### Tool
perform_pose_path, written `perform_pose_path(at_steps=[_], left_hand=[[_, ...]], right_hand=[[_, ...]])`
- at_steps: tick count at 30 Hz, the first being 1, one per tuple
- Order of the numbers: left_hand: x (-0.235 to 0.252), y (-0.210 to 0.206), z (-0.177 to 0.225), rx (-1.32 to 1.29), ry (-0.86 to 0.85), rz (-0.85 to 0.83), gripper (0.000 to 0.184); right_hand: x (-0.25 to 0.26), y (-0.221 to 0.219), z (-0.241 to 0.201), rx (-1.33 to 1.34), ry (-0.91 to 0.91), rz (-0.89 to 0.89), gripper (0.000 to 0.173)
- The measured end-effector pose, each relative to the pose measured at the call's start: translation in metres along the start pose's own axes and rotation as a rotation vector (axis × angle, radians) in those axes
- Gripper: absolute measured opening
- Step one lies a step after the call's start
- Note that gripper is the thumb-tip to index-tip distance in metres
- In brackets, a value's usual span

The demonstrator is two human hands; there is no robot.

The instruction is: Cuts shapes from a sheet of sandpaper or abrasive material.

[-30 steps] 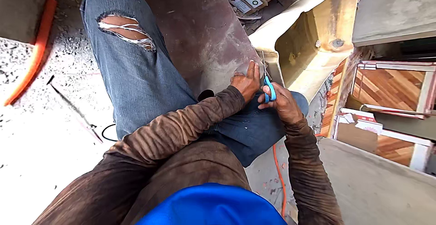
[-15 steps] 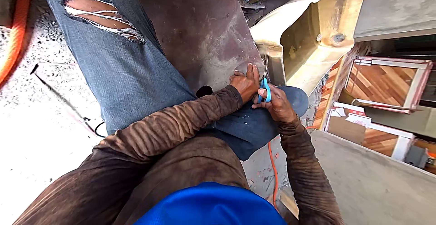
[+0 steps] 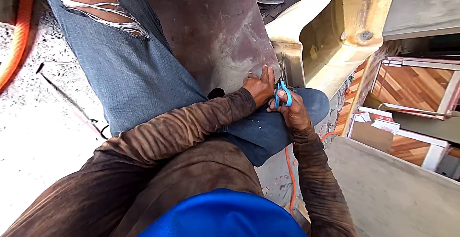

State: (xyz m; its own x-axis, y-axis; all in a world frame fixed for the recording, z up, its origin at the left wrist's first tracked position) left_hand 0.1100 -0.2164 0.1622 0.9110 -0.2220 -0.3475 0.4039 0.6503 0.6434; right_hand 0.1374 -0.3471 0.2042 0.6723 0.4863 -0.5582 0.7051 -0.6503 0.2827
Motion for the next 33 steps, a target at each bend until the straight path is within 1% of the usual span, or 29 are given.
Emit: perform_pose_path(at_steps=[3,6,9,14,18,20,23,26,29,31,33], left_hand=[[0.000,-0.002,0.001,0.006,0.006,-0.015,0.065],[0.001,-0.003,-0.001,0.022,-0.001,0.012,0.062],[0.004,-0.006,-0.002,0.023,0.001,0.007,0.062],[0.005,-0.008,-0.001,0.034,0.001,0.008,0.062],[0.005,-0.010,-0.002,0.031,-0.011,0.011,0.062],[0.004,-0.010,-0.002,0.039,-0.013,0.012,0.061],[0.002,-0.010,-0.002,0.034,-0.020,0.025,0.061],[0.000,-0.007,-0.002,0.018,-0.017,0.025,0.061],[-0.005,-0.005,-0.001,-0.013,-0.024,0.083,0.058],[-0.003,-0.005,-0.003,-0.014,-0.028,0.081,0.058],[-0.002,-0.004,-0.004,-0.013,-0.029,0.051,0.059]], right_hand=[[0.003,0.000,0.005,0.019,0.013,-0.018,0.046],[0.003,0.003,0.008,0.041,0.069,-0.025,0.046],[0.002,0.006,0.012,0.057,0.101,-0.004,0.042],[-0.004,0.004,0.016,-0.011,0.124,0.064,0.033],[-0.005,0.004,0.016,-0.020,0.132,0.055,0.029],[-0.004,0.006,0.016,-0.007,0.108,0.032,0.031],[-0.001,0.005,0.013,-0.024,0.068,0.037,0.041],[0.001,0.005,0.011,-0.042,0.062,0.053,0.044],[-0.002,0.005,0.013,-0.058,0.106,0.078,0.038],[-0.004,0.003,0.014,-0.066,0.122,0.103,0.032],[-0.005,0.001,0.013,-0.066,0.122,0.110,0.031]])
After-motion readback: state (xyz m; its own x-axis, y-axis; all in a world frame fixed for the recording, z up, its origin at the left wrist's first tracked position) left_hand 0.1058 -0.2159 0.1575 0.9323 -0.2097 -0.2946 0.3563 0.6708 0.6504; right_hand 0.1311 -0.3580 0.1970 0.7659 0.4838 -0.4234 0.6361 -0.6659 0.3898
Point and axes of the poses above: each hand's wrist, its own x-axis towards the middle knuckle, its own y-axis out of the back of the hand, z = x × y, the point moved 5 cm from there along x, towards the middle knuckle, and after that the axes turned 6 degrees about -z, right-handed, at the moved point
